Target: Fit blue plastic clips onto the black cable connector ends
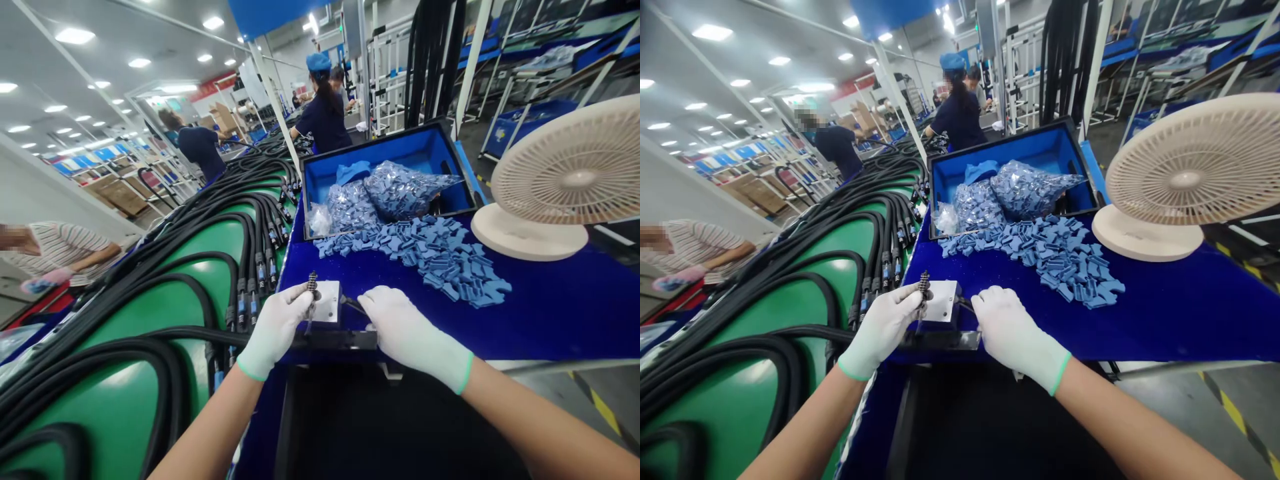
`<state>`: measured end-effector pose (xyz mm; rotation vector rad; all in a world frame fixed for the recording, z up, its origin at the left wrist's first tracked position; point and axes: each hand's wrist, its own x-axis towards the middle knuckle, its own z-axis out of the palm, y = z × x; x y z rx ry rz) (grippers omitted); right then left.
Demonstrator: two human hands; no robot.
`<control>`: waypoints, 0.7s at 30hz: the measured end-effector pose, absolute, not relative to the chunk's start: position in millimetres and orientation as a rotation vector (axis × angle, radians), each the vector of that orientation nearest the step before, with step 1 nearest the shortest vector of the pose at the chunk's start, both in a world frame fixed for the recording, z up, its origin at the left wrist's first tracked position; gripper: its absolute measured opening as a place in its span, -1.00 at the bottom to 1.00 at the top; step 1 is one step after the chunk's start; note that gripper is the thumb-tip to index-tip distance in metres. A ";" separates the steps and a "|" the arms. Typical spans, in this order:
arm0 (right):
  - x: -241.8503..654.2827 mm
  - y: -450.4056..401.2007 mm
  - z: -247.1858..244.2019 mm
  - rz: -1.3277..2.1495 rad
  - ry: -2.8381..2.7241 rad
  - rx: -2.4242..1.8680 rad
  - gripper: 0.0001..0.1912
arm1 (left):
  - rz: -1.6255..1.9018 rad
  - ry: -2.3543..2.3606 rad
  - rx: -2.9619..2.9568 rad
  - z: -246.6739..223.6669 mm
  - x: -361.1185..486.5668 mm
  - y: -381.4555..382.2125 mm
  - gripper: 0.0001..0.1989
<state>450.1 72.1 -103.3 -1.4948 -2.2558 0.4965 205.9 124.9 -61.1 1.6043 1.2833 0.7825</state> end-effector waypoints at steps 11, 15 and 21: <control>417.2 52.8 -109.7 1.515 -1.315 -1.060 -0.46 | 0.432 1.161 1.825 -50.6 207.4 93.0 -0.64; 418.0 59.6 -116.4 1.584 -1.315 -0.966 -0.15 | 0.372 1.144 1.954 -55.8 211.2 83.7 -0.68; 419.9 64.6 -121.0 1.694 -1.343 -0.834 -0.04 | 0.466 1.016 2.022 -72.0 211.5 84.3 -0.61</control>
